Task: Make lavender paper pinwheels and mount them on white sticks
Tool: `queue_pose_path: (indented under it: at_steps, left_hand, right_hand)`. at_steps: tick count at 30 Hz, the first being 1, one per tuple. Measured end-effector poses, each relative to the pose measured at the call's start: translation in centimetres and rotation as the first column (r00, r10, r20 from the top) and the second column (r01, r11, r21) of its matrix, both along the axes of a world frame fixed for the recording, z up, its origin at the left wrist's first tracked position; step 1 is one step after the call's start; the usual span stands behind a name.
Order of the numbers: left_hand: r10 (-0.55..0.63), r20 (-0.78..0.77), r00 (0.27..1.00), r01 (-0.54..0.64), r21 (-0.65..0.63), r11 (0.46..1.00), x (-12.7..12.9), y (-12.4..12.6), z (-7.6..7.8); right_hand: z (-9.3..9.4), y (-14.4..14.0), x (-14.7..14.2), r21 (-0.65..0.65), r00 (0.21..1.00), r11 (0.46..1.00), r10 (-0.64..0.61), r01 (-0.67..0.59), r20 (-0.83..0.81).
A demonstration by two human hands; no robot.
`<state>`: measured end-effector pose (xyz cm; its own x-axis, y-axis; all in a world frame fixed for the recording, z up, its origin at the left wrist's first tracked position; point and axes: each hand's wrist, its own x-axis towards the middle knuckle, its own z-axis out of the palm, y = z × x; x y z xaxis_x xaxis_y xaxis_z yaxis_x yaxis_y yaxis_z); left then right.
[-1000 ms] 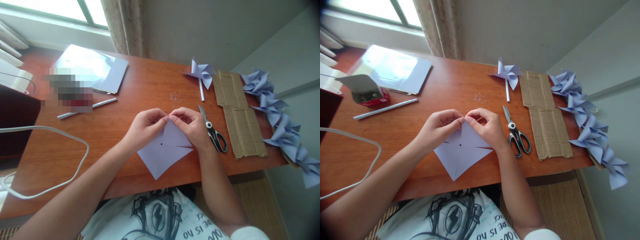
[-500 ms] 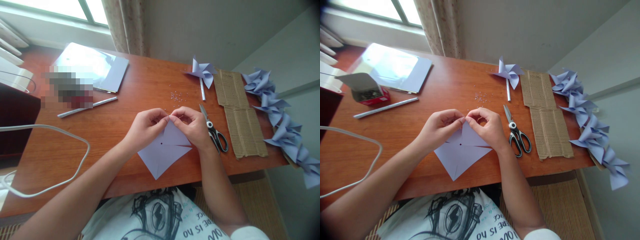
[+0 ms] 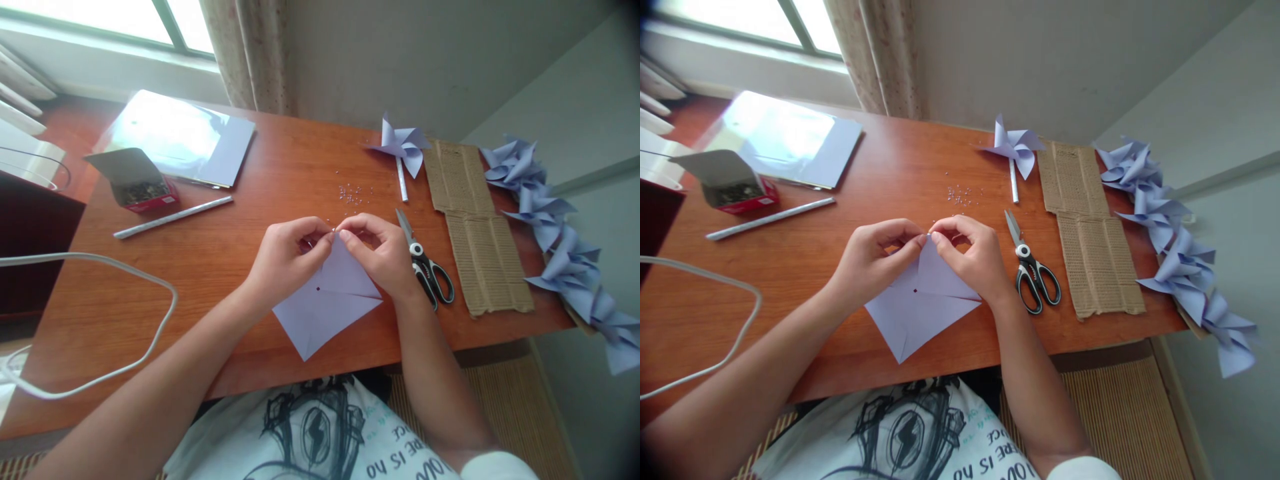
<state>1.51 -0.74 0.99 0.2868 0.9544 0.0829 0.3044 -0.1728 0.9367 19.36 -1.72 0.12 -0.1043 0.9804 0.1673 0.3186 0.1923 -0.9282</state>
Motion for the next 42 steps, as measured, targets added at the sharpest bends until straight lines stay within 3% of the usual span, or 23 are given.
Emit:
queue_pose_path:
  at_steps: [42]
  left_hand:
    - [0.033, -0.019, 0.999, -0.033, 0.037, 0.999, 0.04, -0.02, 0.12]
  right_hand:
    - [0.35, -0.04, -0.05, 0.098, 0.993, 0.995, 0.015, -0.026, 0.117]
